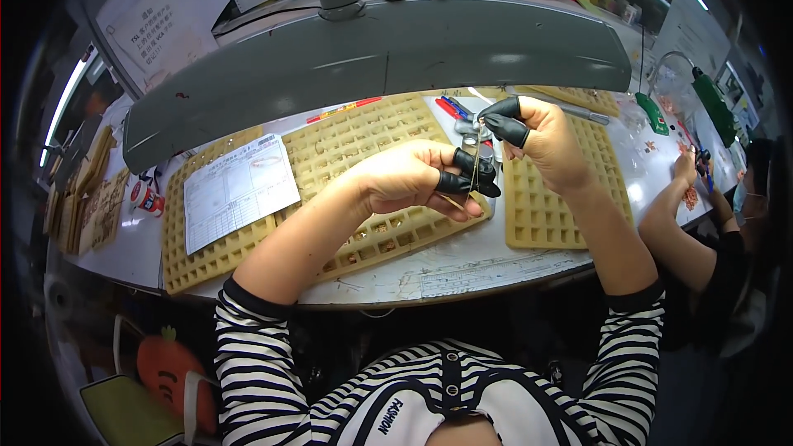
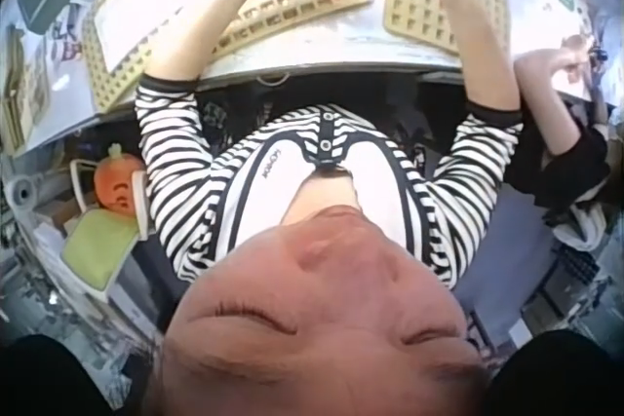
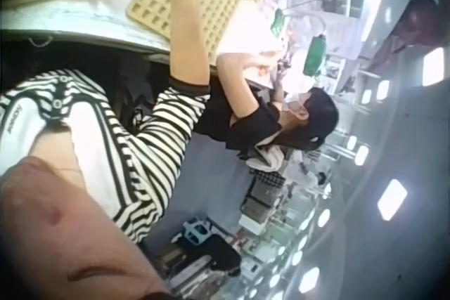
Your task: Assembling small jewelry components using a toothpick for precise application and manipulation at a workshop bench.
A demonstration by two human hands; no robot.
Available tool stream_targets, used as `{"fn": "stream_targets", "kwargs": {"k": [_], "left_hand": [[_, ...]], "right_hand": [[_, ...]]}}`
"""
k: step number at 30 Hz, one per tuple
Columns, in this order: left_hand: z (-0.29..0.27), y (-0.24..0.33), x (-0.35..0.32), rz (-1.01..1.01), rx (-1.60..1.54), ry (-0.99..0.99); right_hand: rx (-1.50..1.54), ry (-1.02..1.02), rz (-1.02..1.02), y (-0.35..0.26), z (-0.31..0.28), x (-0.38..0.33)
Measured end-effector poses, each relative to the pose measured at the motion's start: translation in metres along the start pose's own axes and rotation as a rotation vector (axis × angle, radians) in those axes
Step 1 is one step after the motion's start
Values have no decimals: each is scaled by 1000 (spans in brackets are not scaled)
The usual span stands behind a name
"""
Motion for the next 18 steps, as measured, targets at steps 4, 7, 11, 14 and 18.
{"fn": "stream_targets", "kwargs": {"k": [4, 7, 11, 14, 18], "left_hand": [[3, -1, 0, -4, 25, 18], [4, -3, 3, -23, 104, 42], [4, -7, 7, -31, 102, 44], [3, -7, 9, -10, 221, 201], [4, -9, 14, -45, 382, 290]], "right_hand": [[26, 0, -18, 2, -2, -1], [17, -5, -21, 3, -3, -2], [14, 13, -8, 1, -1, -3], [25, 9, -19, 4, -5, -5], [165, 52, -84, 2, -15, -12]]}}
Point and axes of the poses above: each hand's wrist, its own x-axis towards the middle knuckle, its own z-axis out of the palm, y = z × x, the point moved 5 cm from there along x, towards the middle knuckle, and after that the axes turned 15 degrees about -x, right-handed, at the moved point
